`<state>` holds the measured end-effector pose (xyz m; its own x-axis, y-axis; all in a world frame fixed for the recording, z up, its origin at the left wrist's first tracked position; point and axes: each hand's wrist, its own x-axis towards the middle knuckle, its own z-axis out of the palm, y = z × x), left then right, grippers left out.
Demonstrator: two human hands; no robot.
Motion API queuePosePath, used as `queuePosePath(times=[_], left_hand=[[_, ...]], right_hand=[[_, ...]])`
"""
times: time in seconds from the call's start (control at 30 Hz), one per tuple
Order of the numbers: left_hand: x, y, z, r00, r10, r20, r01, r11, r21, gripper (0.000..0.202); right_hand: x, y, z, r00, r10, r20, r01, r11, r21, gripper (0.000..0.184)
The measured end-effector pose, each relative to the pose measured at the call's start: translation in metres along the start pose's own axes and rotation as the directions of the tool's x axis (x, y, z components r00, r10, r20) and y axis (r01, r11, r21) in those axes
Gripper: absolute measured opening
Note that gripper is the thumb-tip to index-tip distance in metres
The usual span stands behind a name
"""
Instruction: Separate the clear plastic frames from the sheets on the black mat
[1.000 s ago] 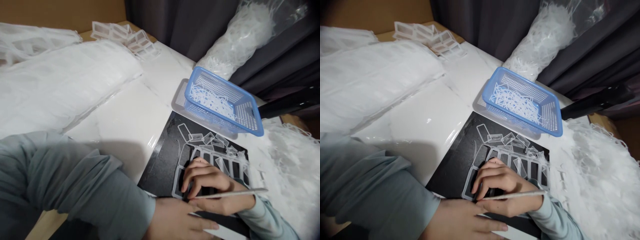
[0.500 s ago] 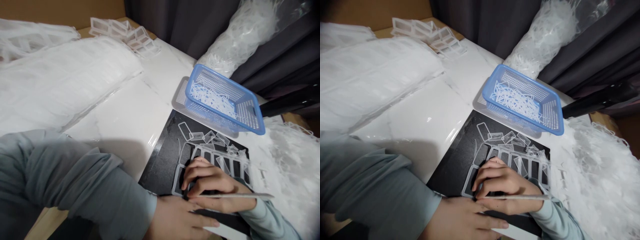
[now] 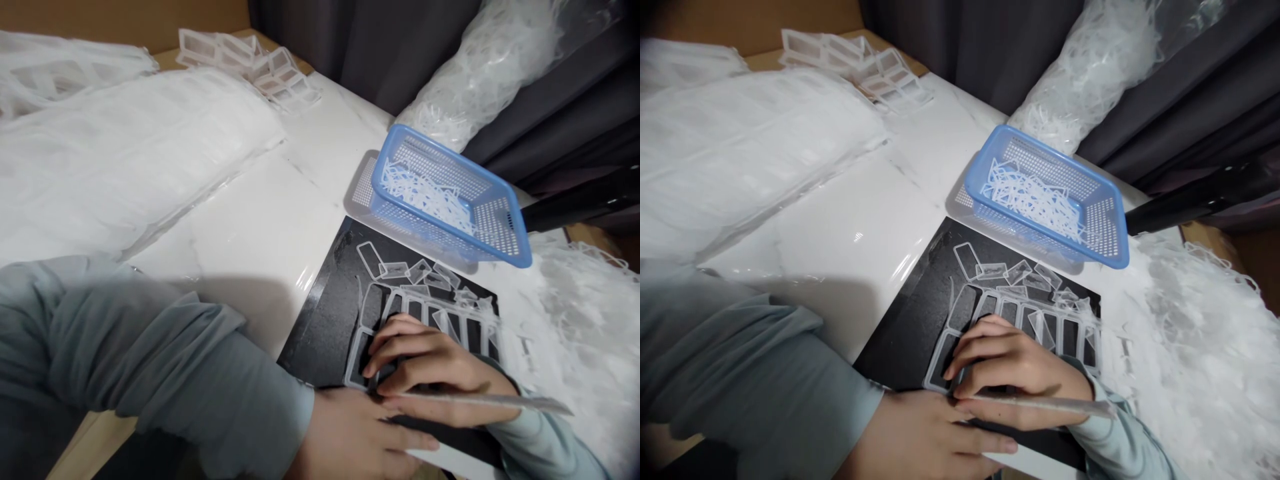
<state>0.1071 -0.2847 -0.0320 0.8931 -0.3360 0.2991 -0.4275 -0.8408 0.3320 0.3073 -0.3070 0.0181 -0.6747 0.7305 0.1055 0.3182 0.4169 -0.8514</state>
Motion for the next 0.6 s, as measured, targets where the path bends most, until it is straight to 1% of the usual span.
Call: queuePosePath(times=[0.23,0.33,0.43,0.5,0.6], left_hand=[[-0.0002,0.0002,0.0025,1.000,0.000,-0.006,0.000,1.000,0.005,0.033],[0.0016,-0.0004,0.0010,0.999,0.011,0.050,-0.011,1.000,0.004,0.034],[0.0029,-0.0007,0.0006,0.992,0.060,0.109,-0.064,0.997,0.033,0.034],[0.0029,-0.0005,0.0024,0.992,0.067,0.106,-0.073,0.996,0.057,0.035],[0.0016,0.0002,0.0077,0.996,0.065,0.069,-0.070,0.994,0.083,0.036]], right_hand=[[0.0002,-0.0006,0.0010,1.000,0.006,0.023,-0.005,1.000,-0.028,0.007],[0.0005,-0.0011,0.0002,1.000,0.014,0.024,-0.014,1.000,-0.018,0.006],[0.0006,-0.0016,-0.0003,0.999,0.021,0.031,-0.021,1.000,0.007,0.006],[0.0005,-0.0013,-0.0003,0.999,0.023,0.031,-0.023,1.000,0.009,0.007],[0.0002,-0.0002,0.0000,1.000,0.019,0.023,-0.019,1.000,-0.009,0.010]])
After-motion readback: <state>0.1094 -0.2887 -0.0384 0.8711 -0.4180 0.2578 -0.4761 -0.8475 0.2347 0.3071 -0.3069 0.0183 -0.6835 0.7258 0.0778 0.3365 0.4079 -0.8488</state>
